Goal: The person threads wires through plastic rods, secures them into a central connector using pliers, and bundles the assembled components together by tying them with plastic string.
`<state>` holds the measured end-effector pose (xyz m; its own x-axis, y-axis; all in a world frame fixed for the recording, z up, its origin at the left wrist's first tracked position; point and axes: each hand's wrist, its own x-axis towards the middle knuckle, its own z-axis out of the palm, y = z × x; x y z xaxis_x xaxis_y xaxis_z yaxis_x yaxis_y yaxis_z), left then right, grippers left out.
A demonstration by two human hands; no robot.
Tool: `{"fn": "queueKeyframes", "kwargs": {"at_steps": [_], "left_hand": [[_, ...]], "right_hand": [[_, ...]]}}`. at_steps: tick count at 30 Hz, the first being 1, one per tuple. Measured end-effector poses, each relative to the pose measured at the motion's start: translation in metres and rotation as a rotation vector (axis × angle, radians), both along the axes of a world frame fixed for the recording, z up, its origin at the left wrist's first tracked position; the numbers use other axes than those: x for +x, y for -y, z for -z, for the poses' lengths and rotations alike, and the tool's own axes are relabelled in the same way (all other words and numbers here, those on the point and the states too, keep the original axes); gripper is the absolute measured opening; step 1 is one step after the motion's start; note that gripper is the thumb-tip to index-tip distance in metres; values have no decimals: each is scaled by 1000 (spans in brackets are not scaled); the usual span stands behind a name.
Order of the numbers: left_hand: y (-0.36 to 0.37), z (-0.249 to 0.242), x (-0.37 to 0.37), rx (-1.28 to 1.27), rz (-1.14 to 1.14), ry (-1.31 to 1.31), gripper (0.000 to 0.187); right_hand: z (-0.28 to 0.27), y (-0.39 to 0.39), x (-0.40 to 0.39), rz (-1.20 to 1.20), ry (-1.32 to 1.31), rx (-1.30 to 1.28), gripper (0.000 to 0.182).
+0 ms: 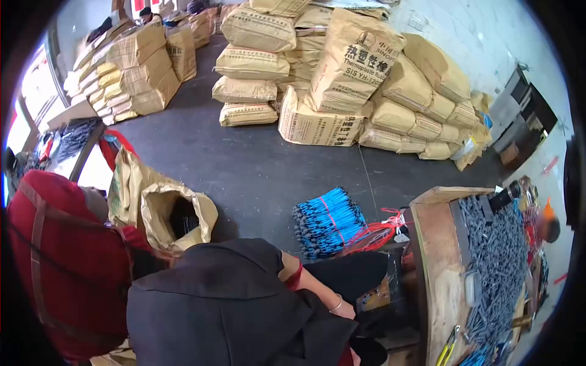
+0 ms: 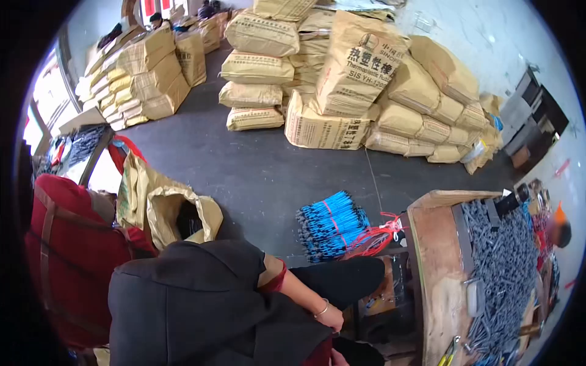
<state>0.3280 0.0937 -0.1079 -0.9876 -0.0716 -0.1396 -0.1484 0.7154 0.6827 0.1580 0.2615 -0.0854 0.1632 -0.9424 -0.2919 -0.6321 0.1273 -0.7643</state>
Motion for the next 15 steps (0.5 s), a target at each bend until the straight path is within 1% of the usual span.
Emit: {"fn": "queueKeyframes", "kwargs": {"at_steps": [3, 4, 5, 6, 7, 8, 9, 10, 11, 12, 13, 14, 15], "left_hand": [[-4, -28, 13, 33, -405, 50, 20], [6, -23, 13, 75, -401, 90, 22], [20, -1, 13, 141, -347, -25, 27], [37, 20, 15, 236, -348, -187, 24], [50, 21, 29, 688, -518, -85, 20], [62, 10, 50, 798, -686, -105, 23], [74, 28, 69, 910, -890, -210, 23], [82, 32, 95, 794, -1079, -293, 23], [88, 13, 124, 515, -1136, 17, 27], [97, 76, 162, -88, -846, 140, 31], [85, 119, 199, 17, -862, 370, 31], [63, 235, 261, 183, -710, 755, 27], [36, 237, 290, 316, -722, 991, 27]], "right_hand": [[9, -3, -13, 105, 67, 39, 39], [10, -3, -17, 167, 94, 41, 40], [12, -5, -22, 238, 111, 34, 41], [12, -6, -26, 344, 144, 17, 40], [12, -6, -30, 437, 175, 6, 40], [11, -6, -33, 527, 205, -2, 39], [10, -7, -35, 617, 234, -11, 39], [-4, -4, -33, 791, 100, -12, 42], [-18, 0, -32, 962, -39, -17, 47], [-8, -5, -51, 952, 23, -41, 49], [10, -15, -79, 944, 90, -71, 50], [22, -15, -93, 939, 166, -109, 52], [19, -5, -94, 956, 175, -111, 52]]}}
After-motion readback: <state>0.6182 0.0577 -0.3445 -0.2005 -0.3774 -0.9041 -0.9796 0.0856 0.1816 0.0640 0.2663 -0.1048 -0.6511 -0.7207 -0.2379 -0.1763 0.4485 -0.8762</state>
